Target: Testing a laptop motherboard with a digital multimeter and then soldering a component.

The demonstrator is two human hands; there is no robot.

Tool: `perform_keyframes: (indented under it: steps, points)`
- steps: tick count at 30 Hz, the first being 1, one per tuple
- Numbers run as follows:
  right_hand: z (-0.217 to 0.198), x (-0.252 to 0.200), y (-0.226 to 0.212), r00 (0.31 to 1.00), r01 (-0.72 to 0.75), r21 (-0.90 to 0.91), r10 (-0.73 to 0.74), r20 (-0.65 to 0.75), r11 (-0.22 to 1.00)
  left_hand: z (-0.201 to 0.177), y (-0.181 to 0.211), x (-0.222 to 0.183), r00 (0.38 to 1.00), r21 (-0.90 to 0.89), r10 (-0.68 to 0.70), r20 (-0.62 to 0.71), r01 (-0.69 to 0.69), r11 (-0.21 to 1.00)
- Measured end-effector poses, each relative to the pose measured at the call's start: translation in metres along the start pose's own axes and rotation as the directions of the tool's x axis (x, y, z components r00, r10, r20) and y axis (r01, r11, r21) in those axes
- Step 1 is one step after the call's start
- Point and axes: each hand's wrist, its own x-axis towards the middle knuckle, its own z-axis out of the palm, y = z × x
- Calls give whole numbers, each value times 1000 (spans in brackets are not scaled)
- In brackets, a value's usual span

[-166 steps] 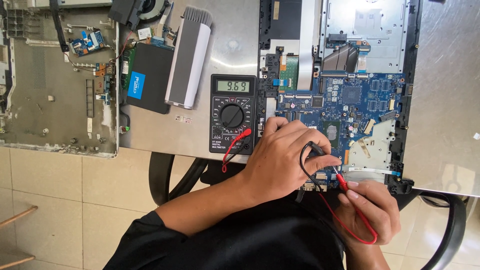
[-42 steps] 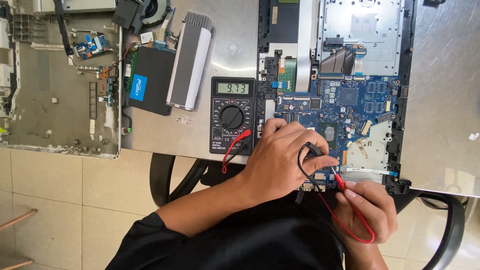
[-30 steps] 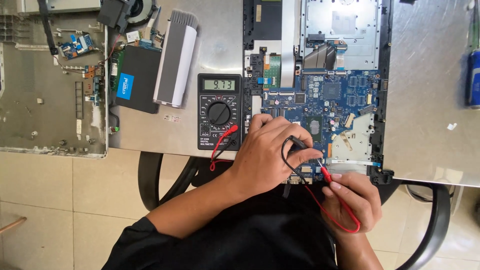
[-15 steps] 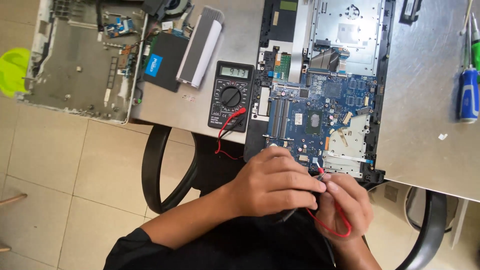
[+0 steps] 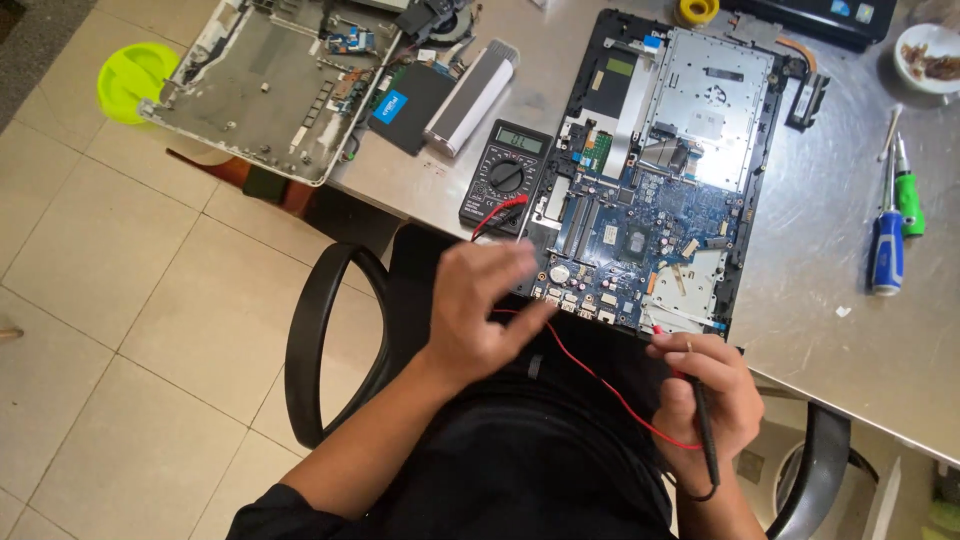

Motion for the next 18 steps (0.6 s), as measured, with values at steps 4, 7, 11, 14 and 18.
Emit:
perform_keyframes:
  steps: [4,7,11,14,18]
  points:
    - [-14,6,2,997,-66,134,70,-27,989,1,-35,24,938,226,-346,26,331,916]
    - [-19,21,-8,982,-134,196,104,155,971,9,-53,33,821,430,-528,216,405,807]
    - [-13,26,-27,945,-103,172,42,323,980,10,-52,34,802,415,-569,180,463,783]
    - [-6,15,-36,916,-232,306,102,387,923,3,-55,26,870,244,-490,58,463,852]
    - [-5,-11,-31,876,-483,699,299,379,528,-17,-35,24,768,-516,-640,-24,538,666]
